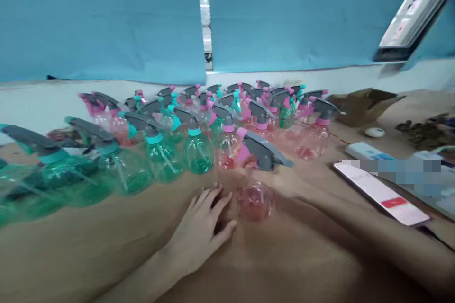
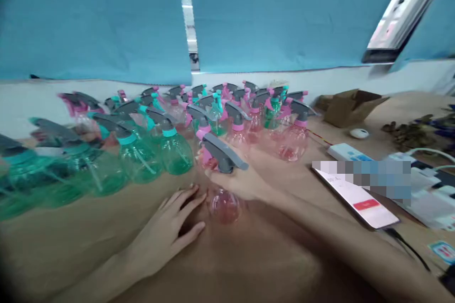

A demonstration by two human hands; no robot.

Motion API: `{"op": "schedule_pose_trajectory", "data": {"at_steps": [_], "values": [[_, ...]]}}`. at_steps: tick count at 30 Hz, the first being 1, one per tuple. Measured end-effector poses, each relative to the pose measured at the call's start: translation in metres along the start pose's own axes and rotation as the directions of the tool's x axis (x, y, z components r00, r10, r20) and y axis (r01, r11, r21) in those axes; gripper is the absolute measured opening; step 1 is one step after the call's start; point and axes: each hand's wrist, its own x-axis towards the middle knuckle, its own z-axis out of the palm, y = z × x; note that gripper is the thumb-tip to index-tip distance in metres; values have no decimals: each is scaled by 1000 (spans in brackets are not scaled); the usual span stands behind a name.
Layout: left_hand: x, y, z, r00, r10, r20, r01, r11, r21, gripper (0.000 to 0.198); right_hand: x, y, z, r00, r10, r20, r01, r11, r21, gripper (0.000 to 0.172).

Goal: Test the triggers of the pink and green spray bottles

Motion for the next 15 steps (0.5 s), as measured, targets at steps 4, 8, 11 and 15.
{"op": "schedule_pose_trajectory", "data": {"at_steps": [4, 8, 11, 15], "values": [[0, 0, 0, 1000, 2, -20, -2, 1000, -13, 47, 2, 4, 1, 999, -34, -21, 35, 999, 27, 12], [0, 1, -1, 1000, -5, -14, 4, 1000, -12, 47, 2, 6, 2, 996, -85, -29, 85, 996, 25, 15], [1, 1, -2, 1000, -2, -14, 2, 1000, -9, 47, 3, 6, 3, 997, -71, -39, 70, 997, -10, 17], [1, 1, -2, 1000, 3, -13, -3, 1000, -5, 46, 3, 6, 4, 990, -135, -26, 137, 989, 60, 14]]}}
